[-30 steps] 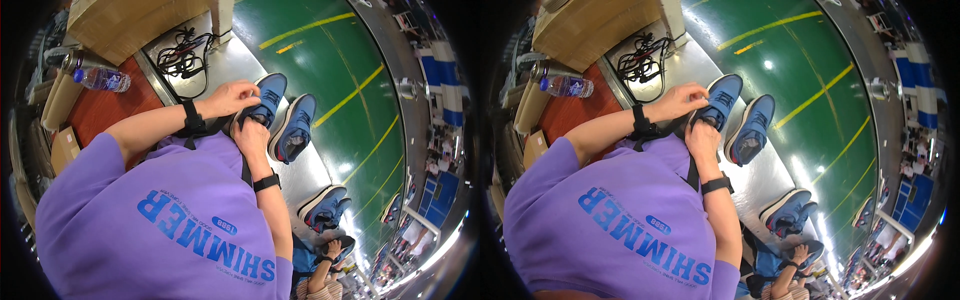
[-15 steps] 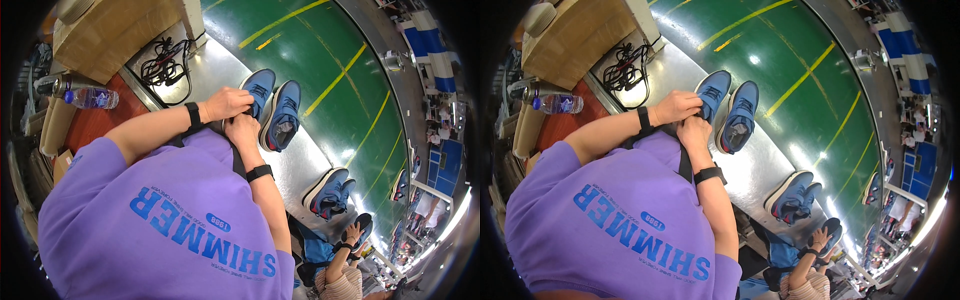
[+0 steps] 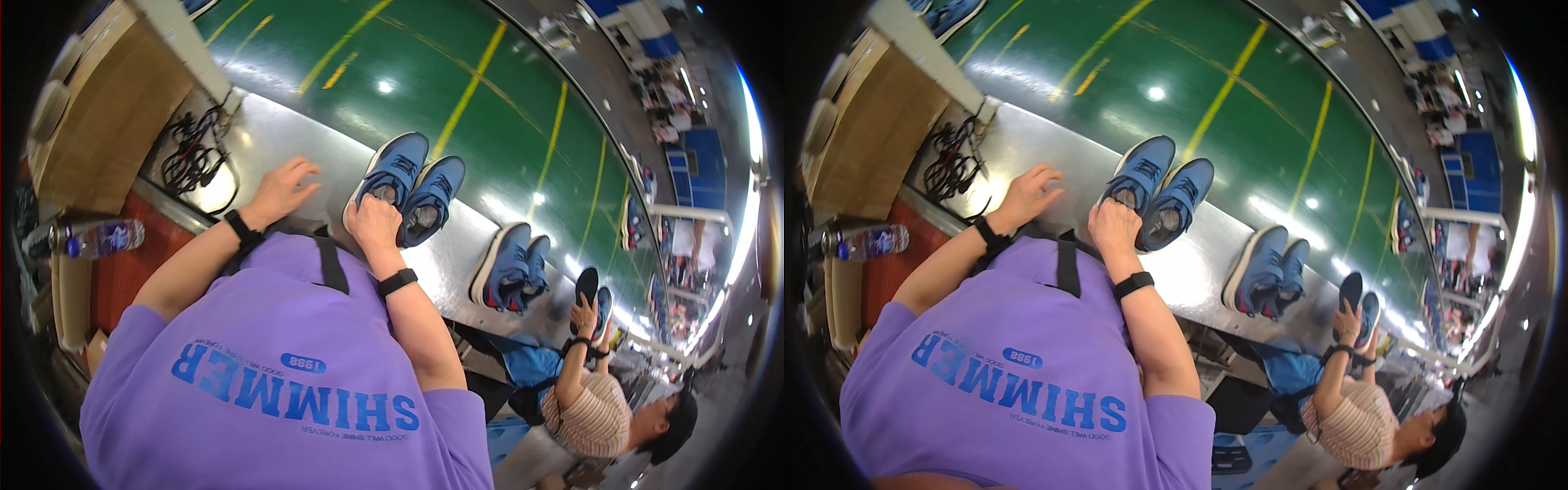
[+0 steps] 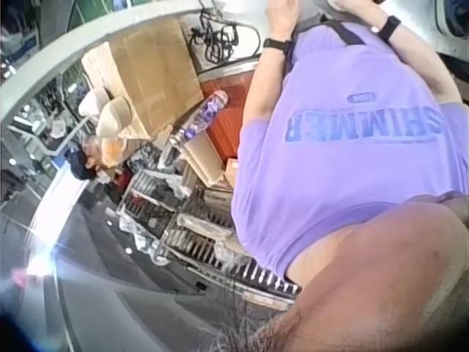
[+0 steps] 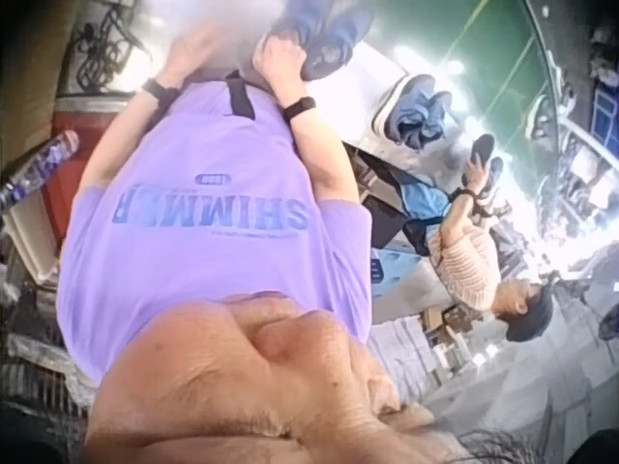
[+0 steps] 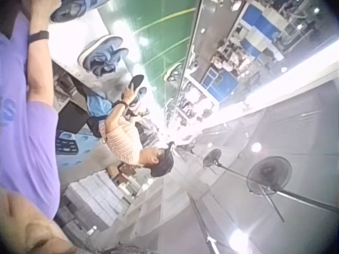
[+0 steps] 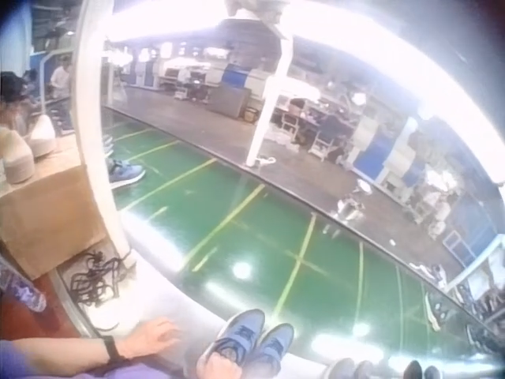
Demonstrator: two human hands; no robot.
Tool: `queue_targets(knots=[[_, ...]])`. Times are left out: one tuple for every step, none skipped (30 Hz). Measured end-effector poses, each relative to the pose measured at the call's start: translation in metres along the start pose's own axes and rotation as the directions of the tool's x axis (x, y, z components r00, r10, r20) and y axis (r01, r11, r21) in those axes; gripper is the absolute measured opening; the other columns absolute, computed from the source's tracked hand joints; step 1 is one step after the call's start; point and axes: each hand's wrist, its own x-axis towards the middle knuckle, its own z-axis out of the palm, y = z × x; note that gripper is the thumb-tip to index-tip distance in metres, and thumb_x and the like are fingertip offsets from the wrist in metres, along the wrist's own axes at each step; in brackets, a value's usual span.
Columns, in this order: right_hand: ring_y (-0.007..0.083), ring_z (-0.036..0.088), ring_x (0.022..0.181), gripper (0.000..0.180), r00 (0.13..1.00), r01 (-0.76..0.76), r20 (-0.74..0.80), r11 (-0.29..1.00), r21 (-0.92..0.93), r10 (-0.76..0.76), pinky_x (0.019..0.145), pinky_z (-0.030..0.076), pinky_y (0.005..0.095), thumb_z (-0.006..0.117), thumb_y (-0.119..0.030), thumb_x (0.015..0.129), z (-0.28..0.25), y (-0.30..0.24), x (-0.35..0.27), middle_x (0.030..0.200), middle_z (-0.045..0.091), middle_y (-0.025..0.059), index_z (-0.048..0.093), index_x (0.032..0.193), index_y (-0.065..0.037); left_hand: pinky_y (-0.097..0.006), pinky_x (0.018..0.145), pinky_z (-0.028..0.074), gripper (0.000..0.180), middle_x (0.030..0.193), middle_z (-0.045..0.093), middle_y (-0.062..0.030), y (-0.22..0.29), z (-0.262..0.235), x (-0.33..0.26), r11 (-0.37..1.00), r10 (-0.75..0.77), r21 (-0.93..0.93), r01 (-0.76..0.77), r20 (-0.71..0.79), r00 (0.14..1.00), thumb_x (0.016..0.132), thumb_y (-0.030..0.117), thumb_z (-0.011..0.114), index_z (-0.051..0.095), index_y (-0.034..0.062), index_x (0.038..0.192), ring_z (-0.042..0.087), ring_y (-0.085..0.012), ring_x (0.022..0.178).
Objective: Inspecting and sorting blue sneakers on an industrial assembly line.
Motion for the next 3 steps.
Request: queue_targets(knots=[[0.0343,0.063,0.060,0.024,1.000,-0.025,-0.004,1.000,0.001,0.025,0.057,0.050,0.0440,0.061,-0.025,0.074,-0.004,0.010,-0.006,0.064,0.062,0.0183,0.062,0.068,-0.001,-0.034,0.062,0.048,0.025,0.091,0.056,-0.0078,-0.002,-0.001,-0.001,0.998,-0.060,-0.006,0.060,0.027,0.998,0.076,0.018,0.067,0.056,0.0081,0.097,0.059,-0.0249,0.072],[0.0371,0.062,0.058,0.031,1.000,-0.023,-0.010,1.000,0.014,0.023,0.059,0.050,0.0458,0.058,-0.031,0.075,-0.001,0.027,-0.015,0.064,0.061,0.0217,0.062,0.069,-0.001,-0.034,0.062,0.049,0.026,0.092,0.056,-0.0080,-0.004,-0.001,-0.001,0.993,-0.119,-0.009,0.120,0.056,0.991,0.076,0.018,0.067,0.057,0.0077,0.097,0.060,-0.0243,0.072],[0.0372,0.063,0.060,0.033,0.997,-0.073,0.027,0.997,-0.013,0.073,0.061,0.051,0.0448,0.061,-0.034,0.074,-0.006,0.037,-0.023,0.065,0.062,0.0221,0.063,0.070,-0.001,-0.034,0.063,0.049,0.028,0.092,0.056,-0.0076,-0.005,-0.002,0.000,0.990,-0.140,-0.009,0.141,0.091,0.986,0.076,0.018,0.067,0.056,0.0081,0.100,0.060,-0.0240,0.073]])
